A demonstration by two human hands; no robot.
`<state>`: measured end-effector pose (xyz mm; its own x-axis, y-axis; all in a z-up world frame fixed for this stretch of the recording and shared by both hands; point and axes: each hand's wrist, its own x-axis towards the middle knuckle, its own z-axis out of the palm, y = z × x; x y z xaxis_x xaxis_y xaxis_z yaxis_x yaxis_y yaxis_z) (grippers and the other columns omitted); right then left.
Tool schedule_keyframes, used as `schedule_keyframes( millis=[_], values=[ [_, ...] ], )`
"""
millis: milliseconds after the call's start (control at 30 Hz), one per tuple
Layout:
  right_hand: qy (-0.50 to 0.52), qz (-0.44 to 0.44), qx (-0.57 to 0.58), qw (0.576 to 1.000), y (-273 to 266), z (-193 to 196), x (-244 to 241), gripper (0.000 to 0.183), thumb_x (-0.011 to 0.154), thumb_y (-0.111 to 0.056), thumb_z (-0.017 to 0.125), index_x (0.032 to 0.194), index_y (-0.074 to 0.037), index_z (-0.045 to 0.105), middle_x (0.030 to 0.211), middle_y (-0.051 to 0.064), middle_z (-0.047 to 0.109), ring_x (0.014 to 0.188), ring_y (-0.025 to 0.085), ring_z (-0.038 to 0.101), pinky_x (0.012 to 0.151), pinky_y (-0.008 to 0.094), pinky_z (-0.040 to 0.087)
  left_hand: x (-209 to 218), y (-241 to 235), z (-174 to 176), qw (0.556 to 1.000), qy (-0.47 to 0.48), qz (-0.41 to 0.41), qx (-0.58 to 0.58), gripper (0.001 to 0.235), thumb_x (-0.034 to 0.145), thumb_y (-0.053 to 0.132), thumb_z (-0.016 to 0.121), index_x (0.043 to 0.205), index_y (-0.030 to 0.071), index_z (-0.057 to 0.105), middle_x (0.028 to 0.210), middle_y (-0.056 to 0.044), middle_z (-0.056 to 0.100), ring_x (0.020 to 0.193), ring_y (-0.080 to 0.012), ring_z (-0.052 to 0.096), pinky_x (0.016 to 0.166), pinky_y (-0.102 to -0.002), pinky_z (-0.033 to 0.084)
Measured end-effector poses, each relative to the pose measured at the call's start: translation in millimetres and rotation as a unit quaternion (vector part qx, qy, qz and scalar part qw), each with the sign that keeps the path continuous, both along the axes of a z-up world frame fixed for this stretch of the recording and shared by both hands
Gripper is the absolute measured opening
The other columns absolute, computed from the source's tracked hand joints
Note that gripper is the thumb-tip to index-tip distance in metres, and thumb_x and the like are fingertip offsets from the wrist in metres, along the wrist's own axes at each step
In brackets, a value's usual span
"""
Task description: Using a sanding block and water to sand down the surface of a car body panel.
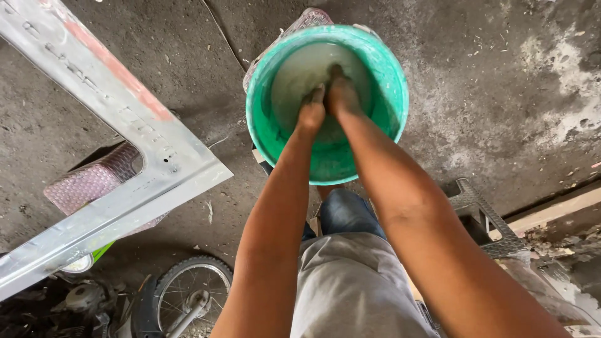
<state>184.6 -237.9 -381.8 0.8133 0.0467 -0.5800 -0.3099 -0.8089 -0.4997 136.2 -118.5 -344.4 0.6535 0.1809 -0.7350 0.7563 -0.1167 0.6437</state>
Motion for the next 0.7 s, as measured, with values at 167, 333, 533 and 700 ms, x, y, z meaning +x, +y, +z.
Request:
schedule_keyframes(
  millis=[167, 333, 533, 700],
  values=[
    [-0.034, -0.075, 0.025, 0.996, -5, 55, 11, 0.048, 0.089, -0.019, 0.071, 0.132, -0.002, 0.057, 0.124, 0.025, 0.063, 0.113, 0.039, 0.063, 0.093, 0.043, 0.051, 15, 9, 64, 0.986, 0.102, 0.111, -0.073, 0.078, 0.098, 0.062, 0.043, 0.145, 0.0, 0.053, 0.154, -0.02, 0.048, 0.141, -0.0365, 0.045, 0.117, -0.042, 0.034],
    [0.137, -0.26, 0.289, 0.911, -1, 263, 12, 0.043, 0.085, -0.009, 0.073, 0.126, -0.005, 0.059, 0.11, 0.009, 0.07, 0.092, 0.024, 0.071, 0.07, 0.037, 0.062, 28, 20, 114, 0.957, 0.162, 0.211, -0.119, 0.078, 0.098, 0.063, 0.044, 0.144, 0.001, 0.057, 0.142, -0.017, 0.059, 0.13, -0.0322, 0.056, 0.111, -0.043, 0.041],
    [-0.002, -0.184, 0.374, 0.909, -14, 306, 7, 0.031, 0.096, -0.005, 0.071, 0.124, -0.006, 0.057, 0.107, 0.007, 0.069, 0.092, 0.019, 0.069, 0.075, 0.035, 0.059, 22, 30, 111, 0.883, 0.044, 0.323, -0.338, 0.051, 0.097, 0.039, 0.061, 0.131, 0.002, 0.064, 0.124, -0.013, 0.067, 0.11, -0.0285, 0.064, 0.093, -0.044, 0.051],
    [-0.128, 0.041, 0.057, 0.989, 14, 193, 19, 0.048, 0.09, -0.004, 0.071, 0.135, -0.009, 0.054, 0.113, 0.024, 0.07, 0.105, 0.045, 0.068, 0.09, 0.052, 0.054, 15, 32, 118, 0.901, -0.008, 0.348, -0.258, 0.063, 0.098, 0.047, 0.059, 0.133, -0.005, 0.065, 0.128, -0.013, 0.069, 0.115, -0.0272, 0.063, 0.102, -0.038, 0.048]
  ],
)
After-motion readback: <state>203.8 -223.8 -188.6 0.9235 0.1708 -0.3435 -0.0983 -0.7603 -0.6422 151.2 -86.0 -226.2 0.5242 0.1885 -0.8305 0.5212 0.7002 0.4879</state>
